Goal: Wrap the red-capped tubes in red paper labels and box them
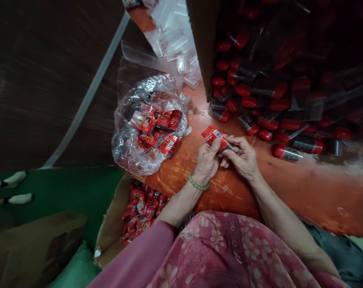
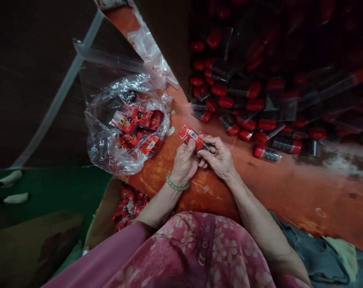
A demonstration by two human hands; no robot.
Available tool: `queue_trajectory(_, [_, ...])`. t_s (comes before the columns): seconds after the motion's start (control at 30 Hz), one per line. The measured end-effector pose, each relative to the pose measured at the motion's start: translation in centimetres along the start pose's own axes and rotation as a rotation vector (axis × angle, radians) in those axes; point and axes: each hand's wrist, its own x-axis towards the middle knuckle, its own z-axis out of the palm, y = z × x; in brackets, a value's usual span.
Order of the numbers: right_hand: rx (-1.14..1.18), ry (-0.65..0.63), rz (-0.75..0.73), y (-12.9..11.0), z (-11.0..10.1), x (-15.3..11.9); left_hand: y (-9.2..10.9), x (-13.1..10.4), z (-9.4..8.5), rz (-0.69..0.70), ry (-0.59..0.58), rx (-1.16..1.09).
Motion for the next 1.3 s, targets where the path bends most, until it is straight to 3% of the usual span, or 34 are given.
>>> queue_trajectory(0.37, [0.023,0.119,-0.038,-0.7,0.1,-0.1,-0.6,-0.5,0.5,0.038,0.008,0.111])
queue_trajectory(0.57, [-0.012,0.154,-0.067,-0.8,0.2,-0.1,-1.1,-0.6,-0.2,0.083,-0.058,0.177])
queue_trajectory(0.73, [-0.019,0.141,-0.078,-0.8,0.0,-0.1,-1.3,-0.5,-0.5,0.068,-0.049,0.206])
queue_trajectory(0.93, [-0.072,0.021,-0.144,-1.0,0.0,-0.2,-1.2,-0.5,-0.4,0.110,-0.107,0.197])
queue_trajectory(1.3, [-0.178,0.088,-0.117,-0.7,0.3,-0.4,-1.0,-0.5,0.2,0.092,-0.078,0.182])
